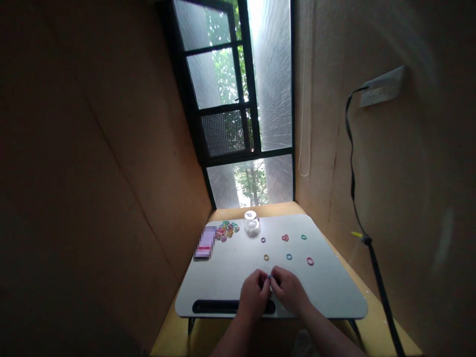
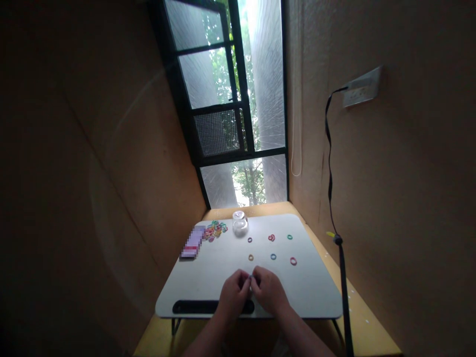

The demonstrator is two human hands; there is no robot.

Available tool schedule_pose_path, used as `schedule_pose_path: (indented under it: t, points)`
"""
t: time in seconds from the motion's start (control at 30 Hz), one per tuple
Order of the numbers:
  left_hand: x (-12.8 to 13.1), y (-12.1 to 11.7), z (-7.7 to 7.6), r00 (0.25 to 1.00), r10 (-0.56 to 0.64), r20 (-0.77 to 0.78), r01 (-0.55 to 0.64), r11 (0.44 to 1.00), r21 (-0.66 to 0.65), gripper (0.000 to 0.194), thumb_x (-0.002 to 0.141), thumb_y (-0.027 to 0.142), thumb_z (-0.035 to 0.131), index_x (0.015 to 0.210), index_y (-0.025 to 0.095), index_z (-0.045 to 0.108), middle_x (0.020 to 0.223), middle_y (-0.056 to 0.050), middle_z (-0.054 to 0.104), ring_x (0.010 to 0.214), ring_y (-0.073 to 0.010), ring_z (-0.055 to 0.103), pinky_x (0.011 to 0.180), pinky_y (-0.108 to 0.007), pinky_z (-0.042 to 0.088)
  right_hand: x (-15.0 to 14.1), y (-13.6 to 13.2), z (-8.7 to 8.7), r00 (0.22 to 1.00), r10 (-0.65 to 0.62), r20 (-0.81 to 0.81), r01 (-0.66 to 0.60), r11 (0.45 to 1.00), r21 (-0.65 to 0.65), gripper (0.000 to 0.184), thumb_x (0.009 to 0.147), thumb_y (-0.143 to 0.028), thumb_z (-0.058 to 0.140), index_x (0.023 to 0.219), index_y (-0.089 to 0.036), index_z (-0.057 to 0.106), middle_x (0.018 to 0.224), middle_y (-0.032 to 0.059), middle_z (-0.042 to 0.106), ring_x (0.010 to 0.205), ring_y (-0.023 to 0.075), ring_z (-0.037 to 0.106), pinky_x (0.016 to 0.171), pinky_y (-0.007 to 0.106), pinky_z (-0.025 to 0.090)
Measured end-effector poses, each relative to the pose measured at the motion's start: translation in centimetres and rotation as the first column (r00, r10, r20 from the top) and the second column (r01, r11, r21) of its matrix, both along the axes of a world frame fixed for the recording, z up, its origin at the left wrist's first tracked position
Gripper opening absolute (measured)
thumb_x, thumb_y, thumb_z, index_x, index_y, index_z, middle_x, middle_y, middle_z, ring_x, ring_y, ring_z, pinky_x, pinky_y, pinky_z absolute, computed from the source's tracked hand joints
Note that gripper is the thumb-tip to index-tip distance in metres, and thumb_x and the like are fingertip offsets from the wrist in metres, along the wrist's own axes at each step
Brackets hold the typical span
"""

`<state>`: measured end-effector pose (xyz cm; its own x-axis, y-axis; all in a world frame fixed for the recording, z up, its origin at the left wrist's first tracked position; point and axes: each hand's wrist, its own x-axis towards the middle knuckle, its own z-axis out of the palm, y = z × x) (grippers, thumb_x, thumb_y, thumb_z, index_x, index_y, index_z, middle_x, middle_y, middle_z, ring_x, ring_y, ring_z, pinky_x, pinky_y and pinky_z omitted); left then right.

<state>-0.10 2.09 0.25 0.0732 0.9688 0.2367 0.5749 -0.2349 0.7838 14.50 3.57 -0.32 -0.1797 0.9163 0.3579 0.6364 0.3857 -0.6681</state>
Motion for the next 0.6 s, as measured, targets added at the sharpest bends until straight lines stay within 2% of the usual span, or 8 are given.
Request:
schedule_pose_path:
  t: [0.6]
  points:
    - [0.10,-0.33,0.00,1.000,-0.012,-0.025,0.012,1.000,0.014,0.012,0.086,0.027,0.051,0.078,0.019,0.056,0.068,0.002,0.058,0.063,-0.0119,0.050,0.060,-0.024,0.033,-0.01,-0.17,0.00,1.000,-0.009,0.002,0.009,1.000,0.005,0.014,0.081,-0.022,0.046,0.067,-0.020,0.047,0.063,-0.0014,0.055,0.061,0.0133,0.049,0.058,0.025,0.030]
